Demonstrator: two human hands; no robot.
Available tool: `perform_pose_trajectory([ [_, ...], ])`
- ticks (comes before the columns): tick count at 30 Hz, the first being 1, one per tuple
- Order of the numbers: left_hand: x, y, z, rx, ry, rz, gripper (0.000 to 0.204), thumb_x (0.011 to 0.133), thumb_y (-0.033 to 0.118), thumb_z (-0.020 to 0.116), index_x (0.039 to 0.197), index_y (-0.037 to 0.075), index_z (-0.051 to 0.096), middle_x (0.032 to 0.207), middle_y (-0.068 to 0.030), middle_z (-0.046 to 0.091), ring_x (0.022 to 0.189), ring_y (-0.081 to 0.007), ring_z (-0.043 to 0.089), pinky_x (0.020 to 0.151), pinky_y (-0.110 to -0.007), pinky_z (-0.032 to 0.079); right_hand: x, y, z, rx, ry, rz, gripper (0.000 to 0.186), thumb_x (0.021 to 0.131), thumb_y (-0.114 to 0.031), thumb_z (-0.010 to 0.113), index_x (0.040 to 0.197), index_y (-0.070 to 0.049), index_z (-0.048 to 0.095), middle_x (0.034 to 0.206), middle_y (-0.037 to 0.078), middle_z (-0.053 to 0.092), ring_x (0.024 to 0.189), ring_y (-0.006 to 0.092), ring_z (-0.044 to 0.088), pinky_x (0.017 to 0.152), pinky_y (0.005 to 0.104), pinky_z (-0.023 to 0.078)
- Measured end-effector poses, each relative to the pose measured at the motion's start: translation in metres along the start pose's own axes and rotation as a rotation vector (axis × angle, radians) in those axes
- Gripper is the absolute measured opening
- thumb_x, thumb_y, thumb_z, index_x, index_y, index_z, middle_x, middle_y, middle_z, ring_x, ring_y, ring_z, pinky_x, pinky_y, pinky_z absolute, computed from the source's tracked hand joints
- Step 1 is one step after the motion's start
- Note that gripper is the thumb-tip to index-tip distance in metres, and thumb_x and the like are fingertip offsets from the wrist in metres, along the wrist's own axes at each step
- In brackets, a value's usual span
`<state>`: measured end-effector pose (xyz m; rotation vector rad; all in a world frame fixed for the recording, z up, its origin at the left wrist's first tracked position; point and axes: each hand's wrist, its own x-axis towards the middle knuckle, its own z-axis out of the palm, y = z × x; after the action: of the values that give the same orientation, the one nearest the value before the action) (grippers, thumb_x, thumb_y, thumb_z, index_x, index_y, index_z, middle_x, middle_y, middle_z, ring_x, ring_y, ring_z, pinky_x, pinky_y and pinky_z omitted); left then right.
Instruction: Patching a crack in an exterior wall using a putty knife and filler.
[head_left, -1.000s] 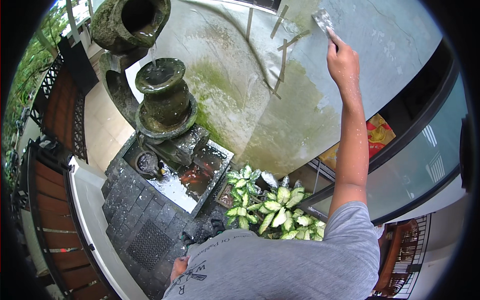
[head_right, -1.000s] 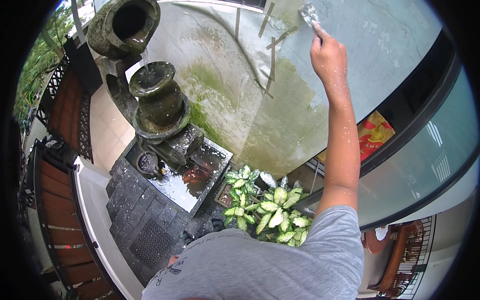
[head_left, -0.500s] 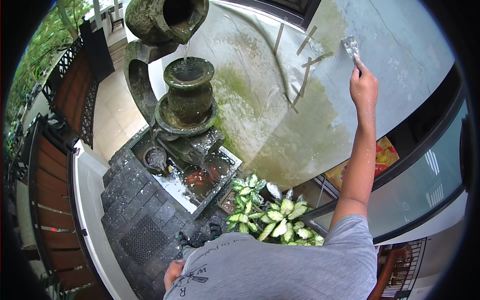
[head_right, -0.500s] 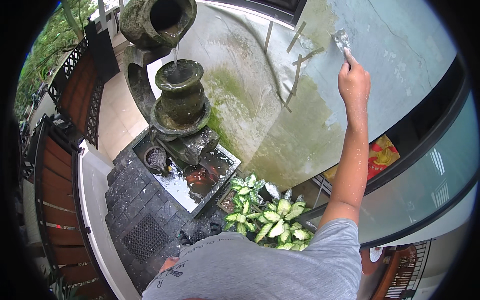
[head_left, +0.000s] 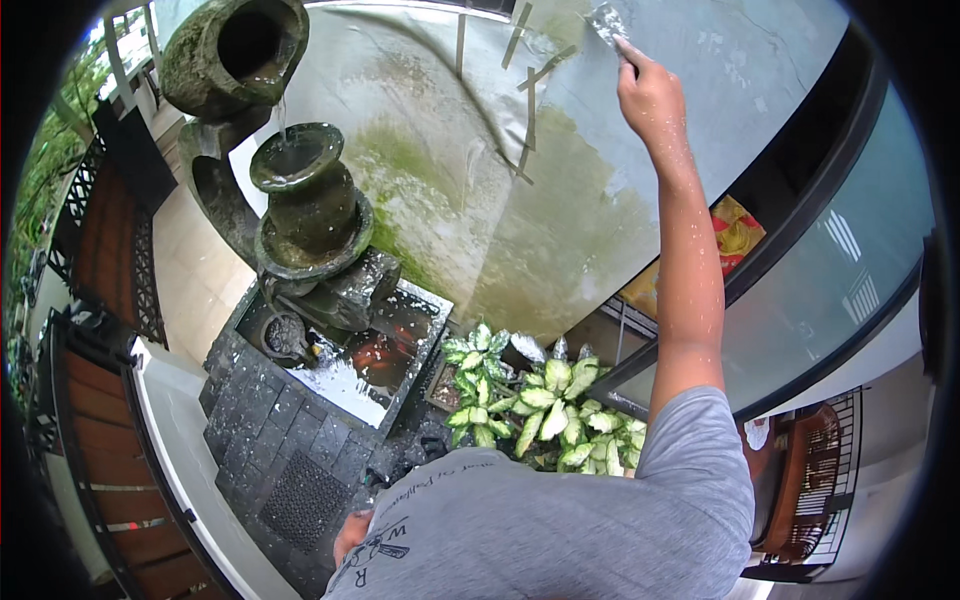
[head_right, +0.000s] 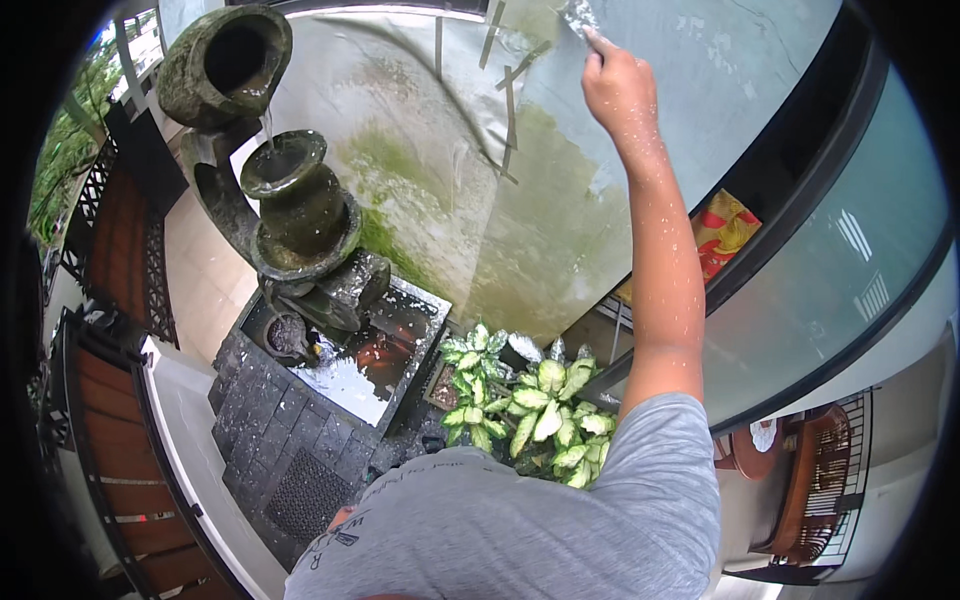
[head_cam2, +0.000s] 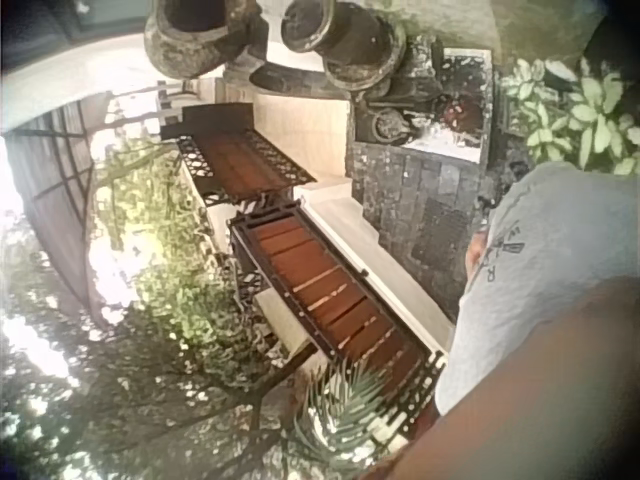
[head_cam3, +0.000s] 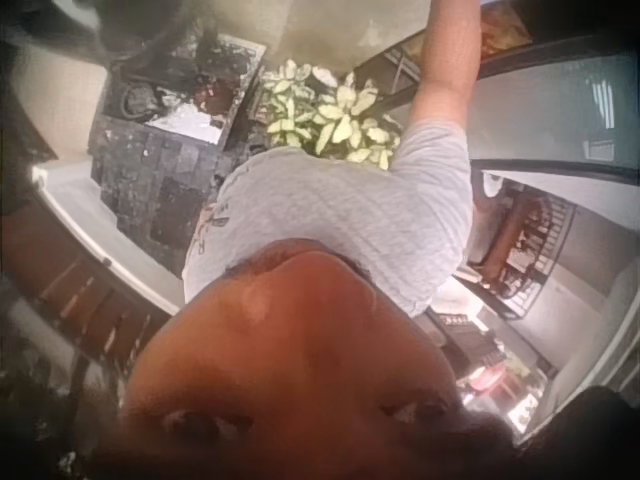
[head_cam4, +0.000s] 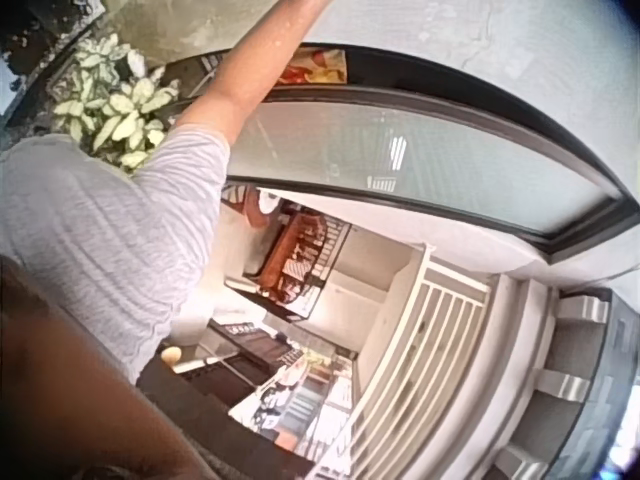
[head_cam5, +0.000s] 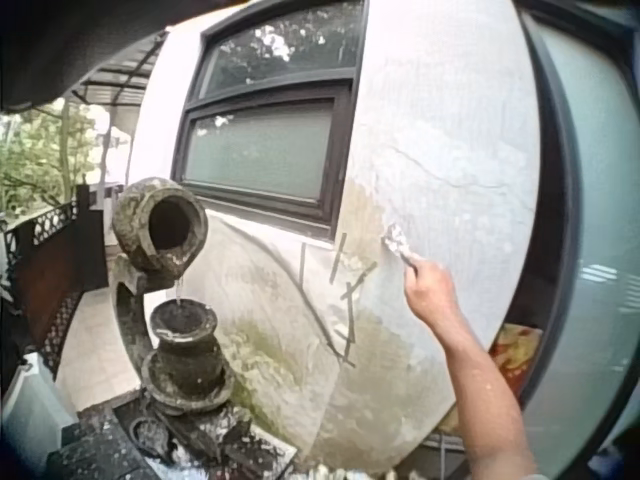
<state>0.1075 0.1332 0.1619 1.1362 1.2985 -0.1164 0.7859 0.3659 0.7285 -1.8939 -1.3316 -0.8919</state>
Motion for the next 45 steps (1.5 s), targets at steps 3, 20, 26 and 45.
perform_pose_trajectory([
  [3, 0.003, 0.005, 0.0, -0.078, -0.01, -0.051, 0.033, 0.103, 0.028, 0.063, 0.112, 0.0, 0.079, 0.106, -0.0105, 0.079, 0.096, -0.018, 0.07, 0.09, -0.036, 0.053, -0.01, 0.014, 0.003, -0.001, 0.012, 0.006, 0.039, 0.105, -0.024, 0.054, 0.14, -0.022, 0.07, 0.097, 0.027, 0.071, 0.09, 0.046, 0.071, 0.082, 0.0491, 0.055],
  [20, 0.03, -0.004, 0.039, -0.309, 0.434, -0.111, 0.039, 0.098, 0.037, 0.073, 0.094, -0.002, 0.079, 0.081, -0.0085, 0.075, 0.076, -0.0158, 0.063, 0.074, -0.037, 0.05, -0.178, 0.027, 0.121, 0.572, -0.216, 0.199, 0.043, 0.106, -0.016, 0.057, 0.146, -0.003, 0.064, 0.132, 0.016, 0.075, 0.107, 0.0274, 0.075, 0.097, 0.039, 0.056],
  [26, 0.053, 0.057, 0.012, -0.025, 0.487, 0.24, 0.048, 0.103, 0.045, 0.068, 0.091, -0.001, 0.075, 0.077, -0.0102, 0.071, 0.073, -0.0177, 0.064, 0.074, -0.036, 0.051, -0.456, -0.092, 0.115, 1.289, -0.416, 1.041, 0.069, 0.106, -0.014, 0.065, 0.168, -0.016, 0.035, 0.078, -0.002, 0.06, 0.052, 0.005, 0.046, 0.041, 0.0224, 0.035],
  [45, -0.049, 0.224, -0.133, -0.305, 0.229, 0.877, 0.026, 0.104, 0.019, 0.071, 0.107, -0.006, 0.078, 0.094, -0.0097, 0.079, 0.09, -0.0145, 0.075, 0.087, -0.029, 0.057, -0.483, -0.302, -0.02, 1.057, -1.068, 0.442, 0.055, 0.102, -0.031, 0.075, 0.145, 0.001, 0.062, 0.136, 0.018, 0.072, 0.124, 0.0206, 0.067, 0.109, 0.0359, 0.049],
])
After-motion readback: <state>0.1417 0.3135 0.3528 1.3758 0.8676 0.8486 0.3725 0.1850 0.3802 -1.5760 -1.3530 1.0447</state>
